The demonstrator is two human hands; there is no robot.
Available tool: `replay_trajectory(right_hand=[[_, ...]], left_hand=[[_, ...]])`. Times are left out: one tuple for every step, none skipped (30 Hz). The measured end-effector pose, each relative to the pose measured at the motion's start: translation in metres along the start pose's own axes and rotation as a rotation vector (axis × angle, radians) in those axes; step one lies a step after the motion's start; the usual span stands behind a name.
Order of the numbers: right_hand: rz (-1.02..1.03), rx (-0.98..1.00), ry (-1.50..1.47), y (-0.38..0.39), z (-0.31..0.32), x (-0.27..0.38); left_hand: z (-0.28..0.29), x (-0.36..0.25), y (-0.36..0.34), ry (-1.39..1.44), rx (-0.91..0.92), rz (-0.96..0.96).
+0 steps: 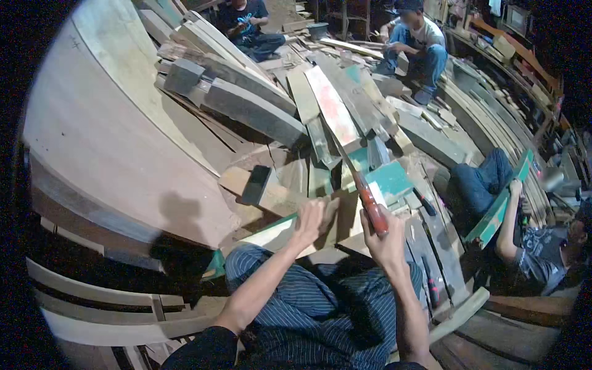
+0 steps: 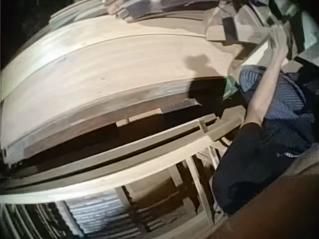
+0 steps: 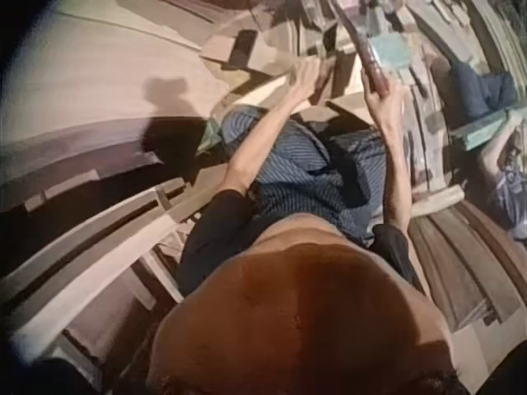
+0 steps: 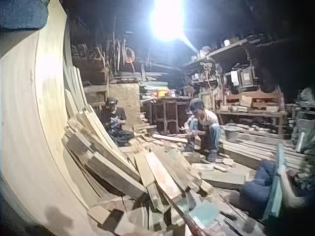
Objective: The person cuts a wooden board with a hand saw while holding the wood with one hand.
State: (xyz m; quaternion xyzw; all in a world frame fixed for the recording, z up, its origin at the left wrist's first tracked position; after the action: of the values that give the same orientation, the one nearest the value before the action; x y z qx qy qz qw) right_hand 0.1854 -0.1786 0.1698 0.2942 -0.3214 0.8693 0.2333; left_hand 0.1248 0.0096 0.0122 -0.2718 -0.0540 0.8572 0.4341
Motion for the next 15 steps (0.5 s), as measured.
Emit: replay_trajectory(right_hand=[[-0.011, -0.025, -0.021, 0.003, 0.000, -0.007], [-0.025, -0.050, -0.040, 0.007, 0.001, -0.014], [-0.010, -0.055, -0.048, 0.006, 0.000, -0.013], [-0.009, -0.048, -0.045, 0.006, -0.001, -0.014], [-0.011, -0.040, -0.041, 0.005, -0.002, -0.014], [0.001, -0.047, -0.048, 0.003, -0.003, -0.011], [0.011, -0.052, -0.056, 0.001, -0.003, -0.008], [0.019, -0.055, -0.064, 0.000, -0.003, -0.005], [-0.034, -0.055, -0.109, 0.000, -0.003, 0.003], [-0.032, -0.055, -0.114, 0.001, -0.003, 0.007], [-0.010, -0.060, -0.020, 0.001, -0.003, 0.011], [0.011, -0.068, 0.077, 0.002, -0.001, 0.014], [-0.047, -0.065, 0.005, 0.003, -0.001, 0.011], [-0.048, -0.065, 0.005, 0.006, 0.001, 0.009], [-0.057, -0.081, 0.003, 0.008, 0.004, 0.006]], left_hand=[[0.004, -0.018, -0.007, 0.040, 0.100, 0.037], [0.009, -0.033, -0.011, 0.080, 0.203, 0.073], [0.019, -0.035, -0.013, 0.071, 0.188, 0.073], [0.023, -0.032, -0.011, 0.108, 0.239, 0.172], [0.022, -0.026, -0.007, 0.147, 0.292, 0.272], [0.019, -0.023, -0.010, 0.140, 0.279, 0.268], [0.013, -0.024, -0.015, 0.091, 0.197, 0.177], [0.007, -0.023, -0.014, 0.040, 0.116, 0.087], [0.030, -0.032, 0.002, 0.053, -0.141, -0.001], [0.026, -0.030, -0.004, 0.048, -0.143, -0.001], [0.011, -0.026, -0.014, 0.019, -0.001, 0.033], [0.000, -0.024, -0.018, -0.008, 0.142, 0.063], [0.002, -0.027, -0.017, -0.020, 0.080, 0.008], [0.001, -0.027, -0.012, -0.020, 0.081, 0.008], [0.005, -0.029, -0.009, -0.079, 0.003, -0.038]])
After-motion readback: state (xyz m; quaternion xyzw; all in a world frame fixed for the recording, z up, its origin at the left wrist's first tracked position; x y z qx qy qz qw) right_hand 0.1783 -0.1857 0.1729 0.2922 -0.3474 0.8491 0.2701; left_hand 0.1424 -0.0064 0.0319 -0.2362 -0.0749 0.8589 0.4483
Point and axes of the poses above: each hand's wrist, its own y-axis away from the middle knuckle, its own z-axis out of the back of the hand, x = y × z, the point moved 6 cm from there along -y, towards the middle knuckle, and after that the axes turned 9 degrees about z, right-handed, at the moved point
